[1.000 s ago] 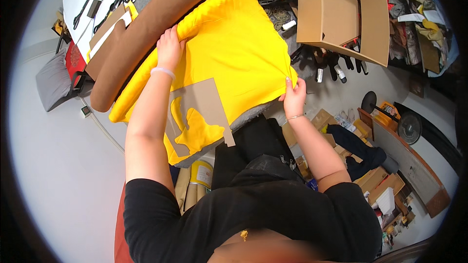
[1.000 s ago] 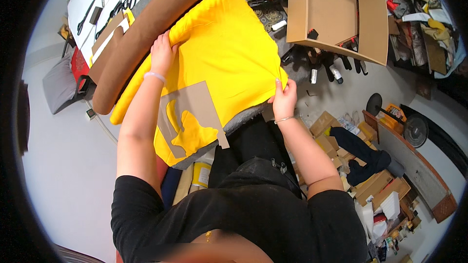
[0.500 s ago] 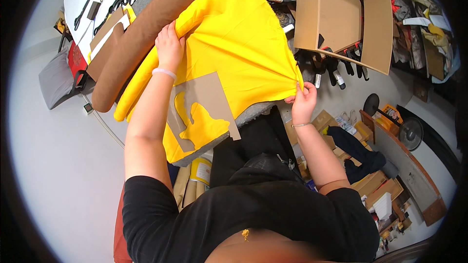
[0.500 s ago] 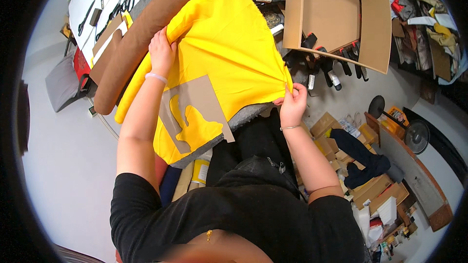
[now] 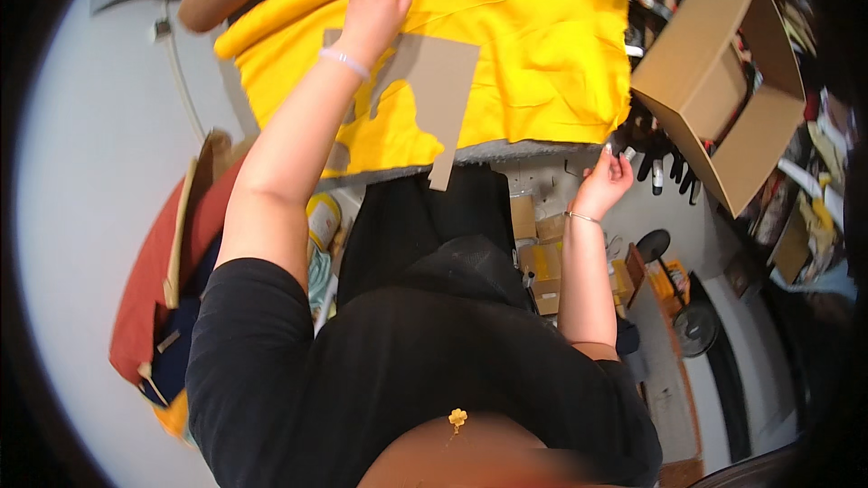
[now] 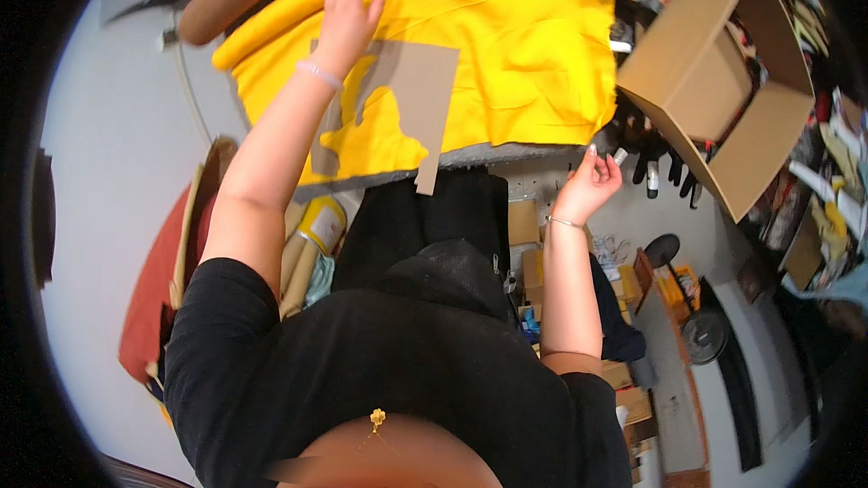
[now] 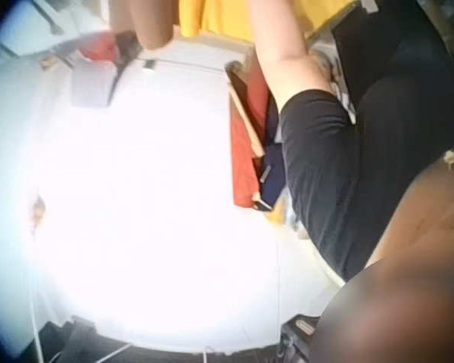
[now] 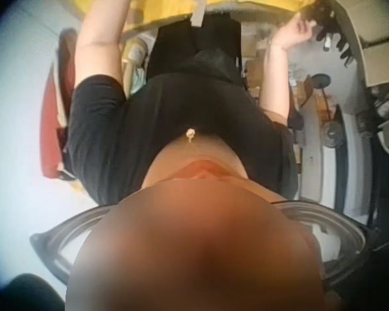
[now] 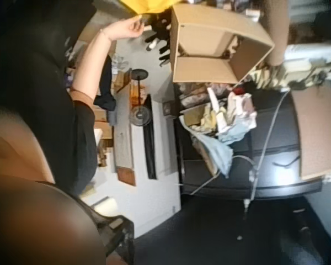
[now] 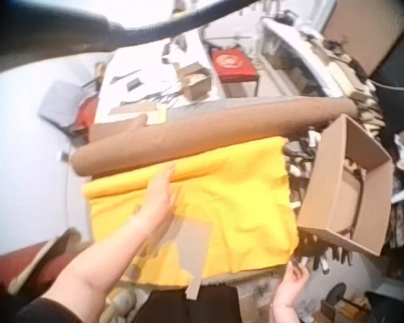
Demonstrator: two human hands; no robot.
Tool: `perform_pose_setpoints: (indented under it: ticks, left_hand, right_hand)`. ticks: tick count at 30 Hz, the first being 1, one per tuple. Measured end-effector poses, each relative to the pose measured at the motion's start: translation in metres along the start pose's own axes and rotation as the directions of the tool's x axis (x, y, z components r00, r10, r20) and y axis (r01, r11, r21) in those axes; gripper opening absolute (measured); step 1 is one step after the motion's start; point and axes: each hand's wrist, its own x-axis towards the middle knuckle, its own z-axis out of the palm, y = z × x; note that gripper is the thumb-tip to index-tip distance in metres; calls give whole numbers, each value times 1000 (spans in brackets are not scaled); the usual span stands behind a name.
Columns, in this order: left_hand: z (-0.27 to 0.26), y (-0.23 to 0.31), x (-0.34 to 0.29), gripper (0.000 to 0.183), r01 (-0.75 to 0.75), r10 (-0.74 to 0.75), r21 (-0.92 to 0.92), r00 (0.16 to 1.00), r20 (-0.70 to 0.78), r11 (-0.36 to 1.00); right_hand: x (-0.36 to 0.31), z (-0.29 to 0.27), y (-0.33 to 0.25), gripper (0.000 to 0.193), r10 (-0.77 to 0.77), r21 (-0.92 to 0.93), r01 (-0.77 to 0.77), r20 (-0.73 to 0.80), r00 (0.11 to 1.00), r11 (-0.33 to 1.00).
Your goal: The person unfolds a yellow fabric, places a cardboard template on it, and cuts the fabric around the template using scissors. They then sand the edges of the cardboard template and iron the cut fabric piece.
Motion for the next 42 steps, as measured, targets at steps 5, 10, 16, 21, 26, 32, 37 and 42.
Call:
perform_pose_setpoints:
  ticks: [5, 10, 16, 21, 26, 32, 37, 42]
  left_hand:
    - [-93, -10, -201, 50, 579, -583, 126, 813, -4, 806]
    - [-106, 34, -304, 48, 870, -860, -14, 490, 141, 493]
    - [-103, 49, -335, 41, 922, -895, -272, 349, 278, 276]
    - [-155, -5, -366, 40, 947, -941, -120, 269, -206, 297]
    - [-175, -48, -410, 43, 956, -968, -150, 250, -31, 251]
    - [-168, -67, -432, 32, 958, -971, -185, 233, 59, 219]
    - [-175, -72, -449, 30, 965, -953, -255, 129, 273, 57]
    - [-172, -84, -472, 29, 913, -904, -408, 154, 400, -25]
  right_hand:
    - [-34, 10, 39, 26, -249, -78, 299, 375, 893, 951]
    - [-80, 83, 55, 42, -84, -250, 431, 780, 620, 867]
    - [-70, 117, 101, 50, 120, -378, 201, 674, 729, 904]
    - [-67, 128, 100, 52, 235, -397, 22, 585, 776, 917]
    - [-52, 141, 114, 43, 191, -418, 65, 541, 819, 906]
    - [-83, 150, 93, 38, 310, -567, 13, 469, 827, 823]
    - [-94, 115, 71, 31, 444, -260, -367, 642, 625, 893]
    - [-115, 96, 36, 29, 261, -73, -297, 698, 667, 952]
